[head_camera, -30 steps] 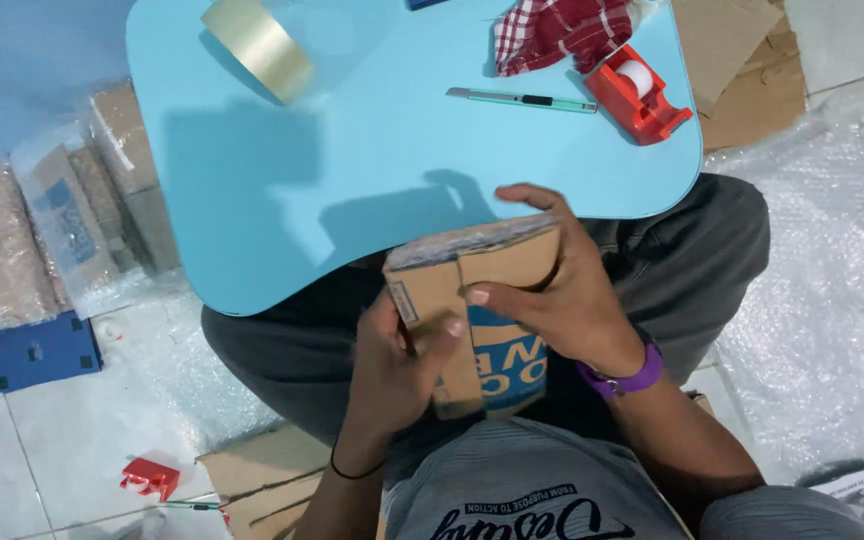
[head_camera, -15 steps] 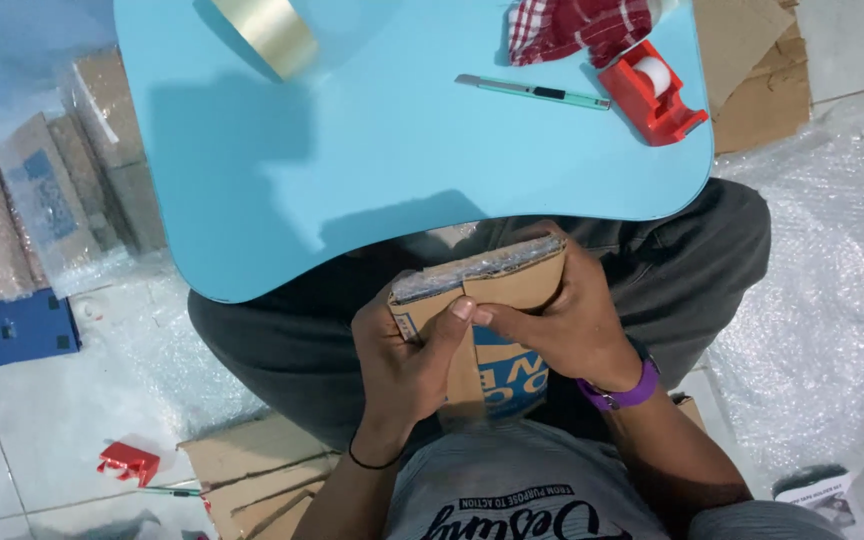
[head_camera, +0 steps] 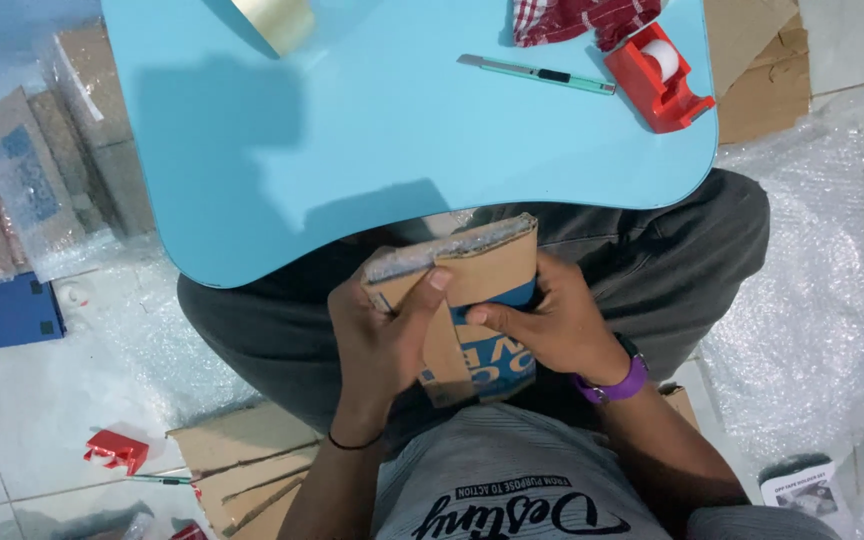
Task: The person is packaging a small item by folding cardboard around it, securing it with tape from both a large roll and a small dispenser, and then wrapping it in bubble wrap.
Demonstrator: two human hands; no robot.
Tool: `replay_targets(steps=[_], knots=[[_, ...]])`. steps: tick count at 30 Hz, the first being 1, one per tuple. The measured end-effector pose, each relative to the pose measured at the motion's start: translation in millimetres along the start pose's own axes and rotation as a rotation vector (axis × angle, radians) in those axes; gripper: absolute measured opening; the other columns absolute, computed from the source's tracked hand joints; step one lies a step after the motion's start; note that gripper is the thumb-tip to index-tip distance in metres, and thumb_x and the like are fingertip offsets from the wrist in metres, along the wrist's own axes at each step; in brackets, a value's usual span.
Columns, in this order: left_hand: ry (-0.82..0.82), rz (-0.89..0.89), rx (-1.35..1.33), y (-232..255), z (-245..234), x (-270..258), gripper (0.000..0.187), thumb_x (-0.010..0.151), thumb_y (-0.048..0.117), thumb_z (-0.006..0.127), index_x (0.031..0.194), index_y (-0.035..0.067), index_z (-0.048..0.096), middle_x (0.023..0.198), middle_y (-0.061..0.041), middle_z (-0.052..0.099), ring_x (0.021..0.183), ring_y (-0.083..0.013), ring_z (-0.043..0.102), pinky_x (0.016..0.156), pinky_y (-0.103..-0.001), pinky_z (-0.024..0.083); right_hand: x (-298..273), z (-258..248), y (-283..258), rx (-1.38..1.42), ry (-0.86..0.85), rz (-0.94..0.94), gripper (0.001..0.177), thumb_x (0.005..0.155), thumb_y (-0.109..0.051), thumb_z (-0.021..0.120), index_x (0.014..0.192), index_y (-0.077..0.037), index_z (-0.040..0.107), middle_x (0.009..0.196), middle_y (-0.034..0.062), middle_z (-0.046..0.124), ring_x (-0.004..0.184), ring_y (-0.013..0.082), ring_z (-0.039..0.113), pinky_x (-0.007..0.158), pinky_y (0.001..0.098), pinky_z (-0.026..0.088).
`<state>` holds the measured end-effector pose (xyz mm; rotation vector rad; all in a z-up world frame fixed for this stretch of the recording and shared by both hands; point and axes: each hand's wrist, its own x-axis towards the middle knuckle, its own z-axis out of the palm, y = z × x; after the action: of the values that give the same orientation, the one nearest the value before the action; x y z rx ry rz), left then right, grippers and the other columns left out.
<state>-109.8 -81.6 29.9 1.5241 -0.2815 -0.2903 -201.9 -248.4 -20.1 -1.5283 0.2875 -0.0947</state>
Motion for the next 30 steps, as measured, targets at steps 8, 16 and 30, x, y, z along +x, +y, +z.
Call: replay_targets(steps=[8,16,30], knots=[[-0.074,-0.070,-0.084,-25.0,-13.0,-3.9,0.021,0.087,0.008,0.078,0.070,0.003,0.067,0.056,-0.014,0.067,0.058,-0.0108,0.063,0.051,-0.023,0.047,1.1,3.6,10.0,-0.008,0.027,0.027,0.042,0.082,-0.011,0.085,0.117,0.004,0.069,0.103,0.0240,0.077,0.097,0.0328,0.074,0.081,0.0525,0.062],[-0.038,-0.160,-0.123,-34.5,-9.4,-6.5,0.017,0.084,0.009,0.080,0.073,0.003,0.069,0.061,-0.014,0.071,0.061,-0.0073,0.060,0.049,-0.022,0.046,4.0,-1.3,13.1,-0.059,0.011,0.054,0.045,0.087,-0.013,0.081,0.124,0.006,0.064,0.110,0.0291,0.074,0.107,0.0402,0.070,0.088,0.0592,0.061],[0.144,-0.290,-0.162,-48.7,-12.5,-5.9,0.019,0.089,0.020,0.075,0.086,0.004,0.067,0.071,-0.007,0.065,0.067,-0.0113,0.059,0.064,-0.035,0.050,-4.3,-4.4,13.2,-0.159,-0.093,0.267,0.075,0.070,-0.013,0.093,0.131,0.009,0.054,0.115,0.0339,0.066,0.114,0.0553,0.063,0.097,0.0655,0.048]])
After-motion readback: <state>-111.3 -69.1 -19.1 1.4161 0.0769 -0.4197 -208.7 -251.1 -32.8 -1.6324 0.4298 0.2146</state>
